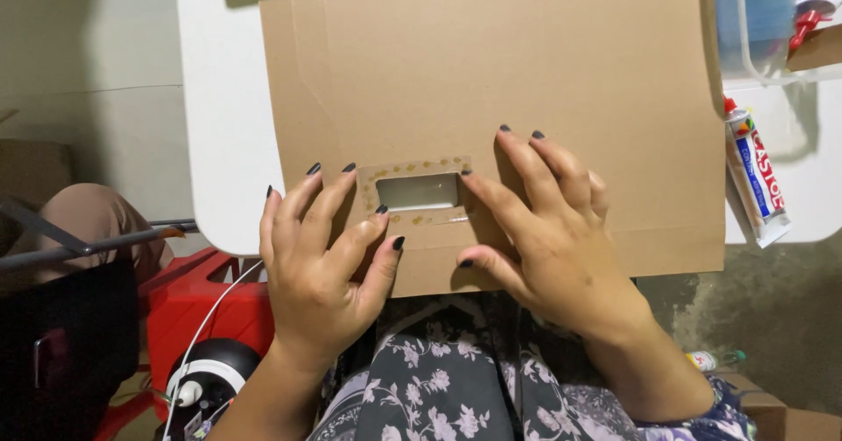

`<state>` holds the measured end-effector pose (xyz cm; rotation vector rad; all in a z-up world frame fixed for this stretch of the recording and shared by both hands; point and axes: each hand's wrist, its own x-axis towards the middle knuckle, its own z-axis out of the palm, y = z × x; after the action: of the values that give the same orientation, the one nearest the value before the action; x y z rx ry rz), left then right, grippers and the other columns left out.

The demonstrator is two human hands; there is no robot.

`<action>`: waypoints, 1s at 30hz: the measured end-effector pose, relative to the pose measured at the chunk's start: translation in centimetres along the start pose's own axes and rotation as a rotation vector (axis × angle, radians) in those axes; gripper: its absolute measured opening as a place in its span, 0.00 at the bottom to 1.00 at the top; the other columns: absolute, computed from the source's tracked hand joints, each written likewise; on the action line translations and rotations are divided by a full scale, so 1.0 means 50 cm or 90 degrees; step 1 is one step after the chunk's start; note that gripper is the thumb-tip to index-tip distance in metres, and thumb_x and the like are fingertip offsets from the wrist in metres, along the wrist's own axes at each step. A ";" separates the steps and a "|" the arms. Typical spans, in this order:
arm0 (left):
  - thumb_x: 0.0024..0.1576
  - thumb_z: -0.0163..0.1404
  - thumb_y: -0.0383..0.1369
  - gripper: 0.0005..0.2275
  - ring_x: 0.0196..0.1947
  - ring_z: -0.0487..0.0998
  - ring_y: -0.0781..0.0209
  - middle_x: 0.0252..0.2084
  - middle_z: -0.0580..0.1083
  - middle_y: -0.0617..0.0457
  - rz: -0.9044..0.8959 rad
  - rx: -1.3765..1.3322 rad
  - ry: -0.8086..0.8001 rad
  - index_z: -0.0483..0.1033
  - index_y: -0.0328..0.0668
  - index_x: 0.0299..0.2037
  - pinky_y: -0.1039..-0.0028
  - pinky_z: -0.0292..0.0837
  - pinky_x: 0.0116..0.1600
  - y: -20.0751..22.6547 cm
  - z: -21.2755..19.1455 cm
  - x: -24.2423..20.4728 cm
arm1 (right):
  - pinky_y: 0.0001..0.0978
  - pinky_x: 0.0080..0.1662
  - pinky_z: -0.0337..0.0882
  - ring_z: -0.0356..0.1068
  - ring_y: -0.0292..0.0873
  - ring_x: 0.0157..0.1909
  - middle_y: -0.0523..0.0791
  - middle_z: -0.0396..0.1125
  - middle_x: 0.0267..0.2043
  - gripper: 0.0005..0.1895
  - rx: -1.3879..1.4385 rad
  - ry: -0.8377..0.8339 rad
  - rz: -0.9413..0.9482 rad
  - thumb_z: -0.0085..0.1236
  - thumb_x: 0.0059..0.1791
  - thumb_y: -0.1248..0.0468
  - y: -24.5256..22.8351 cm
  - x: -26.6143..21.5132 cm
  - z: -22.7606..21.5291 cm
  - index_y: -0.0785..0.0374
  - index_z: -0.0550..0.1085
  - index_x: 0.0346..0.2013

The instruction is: Applying glue to a cardboard sheet around a window cutout and pressing it to ensure adhesion.

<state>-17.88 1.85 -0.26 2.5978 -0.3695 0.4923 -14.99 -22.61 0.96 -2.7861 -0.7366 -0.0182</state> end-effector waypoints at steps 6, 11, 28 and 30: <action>0.58 0.58 0.39 0.08 0.62 0.72 0.38 0.62 0.73 0.45 -0.013 0.007 -0.008 0.78 0.49 0.43 0.40 0.58 0.68 -0.002 0.002 -0.006 | 0.56 0.62 0.54 0.51 0.57 0.71 0.53 0.55 0.73 0.32 0.004 0.054 -0.030 0.45 0.53 0.36 0.001 0.010 0.006 0.52 0.72 0.61; 0.60 0.54 0.39 0.13 0.64 0.70 0.41 0.65 0.71 0.47 -0.032 0.015 -0.039 0.77 0.53 0.54 0.46 0.60 0.68 -0.010 0.001 -0.008 | 0.53 0.59 0.59 0.57 0.58 0.67 0.53 0.62 0.67 0.24 0.037 0.093 -0.090 0.49 0.53 0.42 0.007 -0.004 0.003 0.54 0.77 0.53; 0.60 0.47 0.26 0.15 0.57 0.62 0.40 0.68 0.63 0.43 -0.047 -0.117 -0.078 0.76 0.49 0.55 0.55 0.56 0.66 -0.069 0.011 0.059 | 0.48 0.62 0.55 0.58 0.55 0.68 0.51 0.60 0.71 0.29 0.040 0.062 -0.069 0.54 0.51 0.40 0.011 -0.008 0.006 0.52 0.70 0.59; 0.59 0.47 0.27 0.15 0.57 0.61 0.40 0.68 0.63 0.45 -0.063 -0.102 -0.082 0.76 0.51 0.56 0.54 0.58 0.65 -0.067 0.012 0.056 | 0.48 0.62 0.55 0.58 0.55 0.68 0.51 0.59 0.72 0.29 0.027 0.062 -0.073 0.53 0.51 0.40 0.008 -0.004 0.005 0.52 0.71 0.59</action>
<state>-14.07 3.93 -0.97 2.4837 -0.3076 0.2502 -15.00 -22.97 0.59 -2.6780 -0.8603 -0.1571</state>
